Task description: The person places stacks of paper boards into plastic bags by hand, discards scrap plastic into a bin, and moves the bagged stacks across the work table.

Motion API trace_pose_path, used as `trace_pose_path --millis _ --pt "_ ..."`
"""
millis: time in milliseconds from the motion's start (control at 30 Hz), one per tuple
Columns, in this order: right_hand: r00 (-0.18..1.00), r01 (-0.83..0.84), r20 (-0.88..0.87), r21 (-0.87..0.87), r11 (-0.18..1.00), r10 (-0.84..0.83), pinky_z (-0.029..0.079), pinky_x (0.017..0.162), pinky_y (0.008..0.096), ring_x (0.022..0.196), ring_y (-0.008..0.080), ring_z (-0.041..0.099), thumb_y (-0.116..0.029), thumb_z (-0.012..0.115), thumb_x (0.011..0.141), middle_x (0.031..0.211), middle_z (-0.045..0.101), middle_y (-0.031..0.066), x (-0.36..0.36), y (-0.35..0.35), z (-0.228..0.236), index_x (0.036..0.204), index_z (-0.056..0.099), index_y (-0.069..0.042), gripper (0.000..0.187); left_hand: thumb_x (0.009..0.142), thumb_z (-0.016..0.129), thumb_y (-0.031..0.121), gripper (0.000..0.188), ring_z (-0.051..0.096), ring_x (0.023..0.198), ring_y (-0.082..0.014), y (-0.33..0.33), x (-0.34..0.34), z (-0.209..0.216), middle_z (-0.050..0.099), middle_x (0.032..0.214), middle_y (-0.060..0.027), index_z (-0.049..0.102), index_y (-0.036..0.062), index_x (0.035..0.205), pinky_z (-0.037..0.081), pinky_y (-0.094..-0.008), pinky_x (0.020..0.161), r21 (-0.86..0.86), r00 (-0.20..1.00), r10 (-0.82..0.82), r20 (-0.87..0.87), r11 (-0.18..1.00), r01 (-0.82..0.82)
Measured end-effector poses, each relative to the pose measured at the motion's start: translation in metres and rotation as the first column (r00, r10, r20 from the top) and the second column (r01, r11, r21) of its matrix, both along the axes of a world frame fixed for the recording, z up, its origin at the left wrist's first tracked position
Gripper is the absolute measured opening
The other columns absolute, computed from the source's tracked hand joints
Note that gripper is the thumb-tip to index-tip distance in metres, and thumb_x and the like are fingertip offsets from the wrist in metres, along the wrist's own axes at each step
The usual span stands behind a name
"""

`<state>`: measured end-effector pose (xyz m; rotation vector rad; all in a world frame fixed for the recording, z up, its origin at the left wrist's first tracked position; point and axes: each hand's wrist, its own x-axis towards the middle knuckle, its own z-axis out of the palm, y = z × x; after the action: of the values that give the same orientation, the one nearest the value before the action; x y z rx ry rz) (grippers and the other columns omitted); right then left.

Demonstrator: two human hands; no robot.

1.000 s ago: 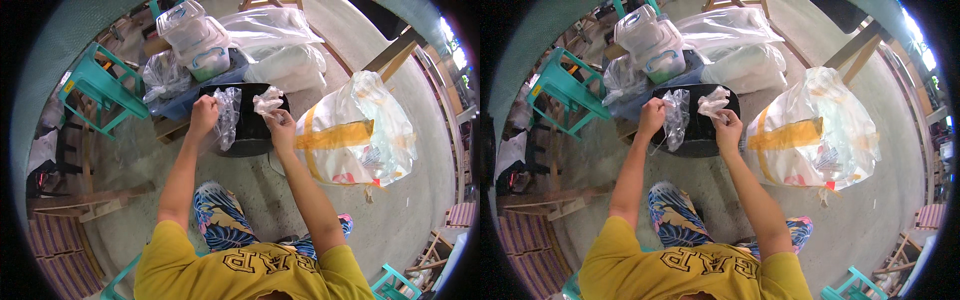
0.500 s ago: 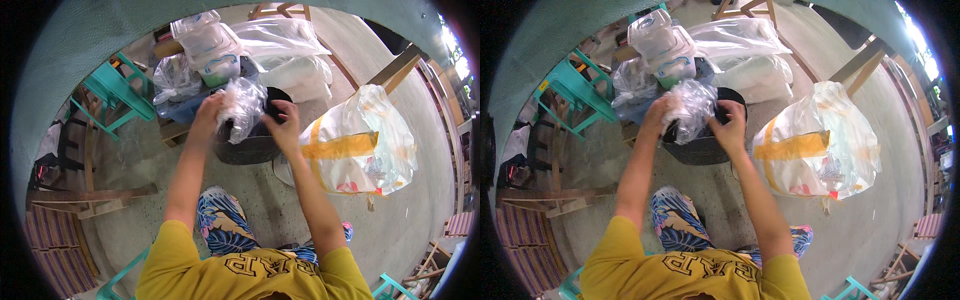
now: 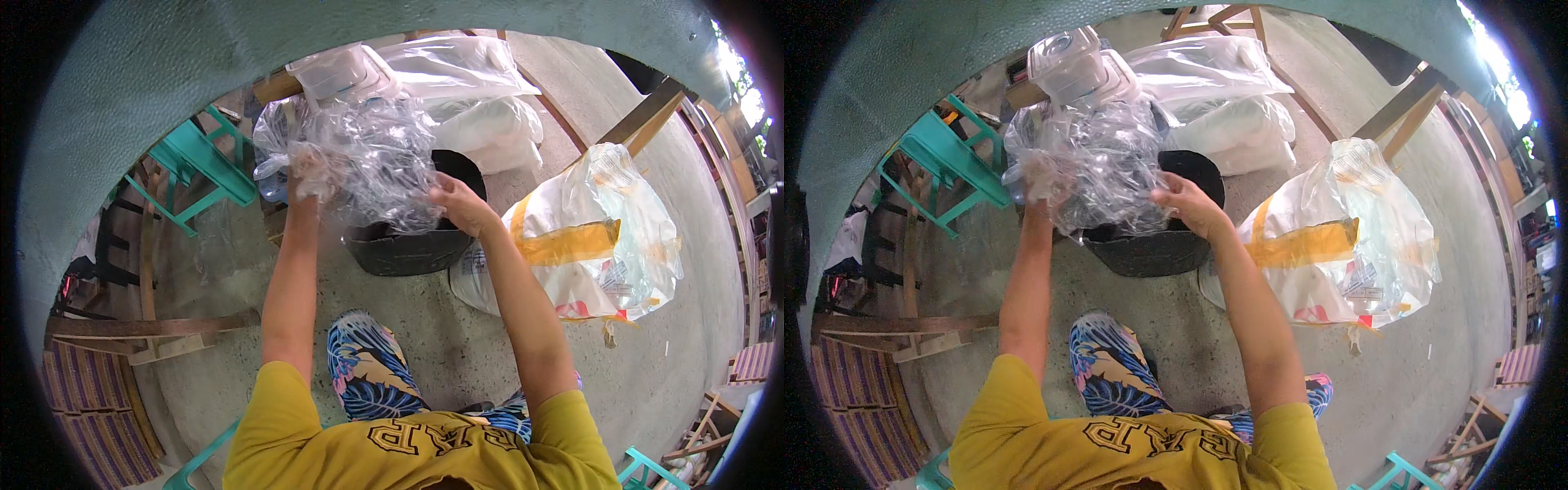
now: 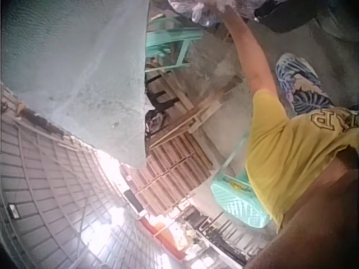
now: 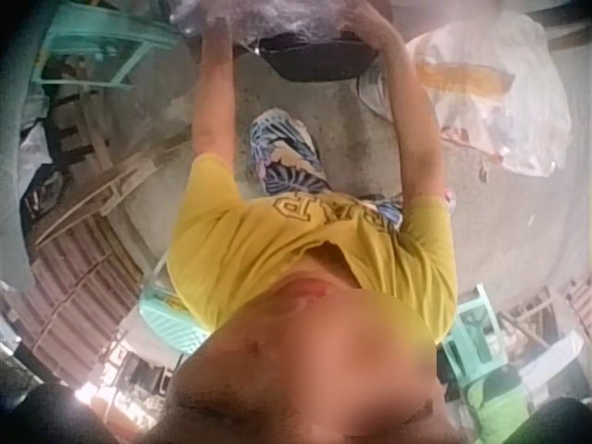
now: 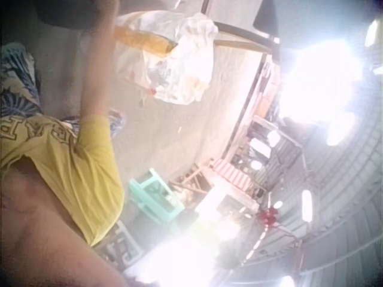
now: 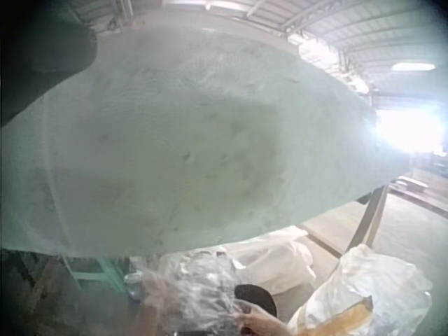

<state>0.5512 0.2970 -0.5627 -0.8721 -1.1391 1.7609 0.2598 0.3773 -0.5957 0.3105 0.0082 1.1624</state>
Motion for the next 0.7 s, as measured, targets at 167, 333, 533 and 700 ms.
trace_pose_path --millis 167,333,533,700 --pt "0.893 0.257 0.356 0.103 0.961 -0.277 0.039 0.082 0.0233 0.088 0.0116 0.053 -0.015 0.071 0.070 0.099 0.057 0.0055 -0.005 0.002 0.018 0.115 0.045 0.004 0.055 0.079 0.055 0.021 0.018 0.057 0.070 -0.0183 -0.013 -0.031 0.005 0.057 0.078 -0.0060 0.055 0.0055 0.087 0.049 -0.0326 0.064 0.132 0.902 0.009 -0.431 0.990 0.054" --pt "0.782 -0.011 0.614 0.183 0.983 -0.105 0.041 0.073 0.0250 0.077 0.0118 0.052 -0.016 0.069 0.070 0.082 0.058 0.0039 0.037 0.008 0.006 0.096 0.055 0.003 0.035 0.072 0.053 0.000 0.013 0.056 0.061 -0.0136 -0.029 -0.026 0.018 0.056 0.072 -0.0018 0.056 0.0056 0.083 0.047 -0.0252 0.058 0.187 0.695 0.284 -0.660 0.959 -0.214" --pt "0.916 0.046 0.378 0.221 0.974 -0.130 0.038 0.086 0.0290 0.100 0.0184 0.049 -0.030 0.066 0.073 0.107 0.053 0.0113 0.045 0.017 0.051 0.113 0.046 0.003 0.055 0.066 0.048 -0.007 0.019 0.053 0.065 -0.0098 -0.032 -0.027 0.041 0.054 0.068 0.0003 0.057 0.0066 0.076 0.042 -0.0226 0.057 0.547 0.255 0.545 -0.799 0.834 -0.072" --pt "0.754 -0.191 0.608 0.565 0.803 -0.249 0.037 0.090 0.0320 0.108 0.0239 0.047 -0.024 0.070 0.066 0.116 0.049 0.0168 -0.006 0.010 0.052 0.119 0.042 -0.003 0.064 0.063 0.043 -0.007 0.018 0.050 0.066 -0.0092 -0.030 -0.004 0.032 0.052 0.066 0.0005 0.053 0.0062 0.069 0.042 -0.0231 0.058 0.742 0.119 0.735 -0.667 0.670 0.023"
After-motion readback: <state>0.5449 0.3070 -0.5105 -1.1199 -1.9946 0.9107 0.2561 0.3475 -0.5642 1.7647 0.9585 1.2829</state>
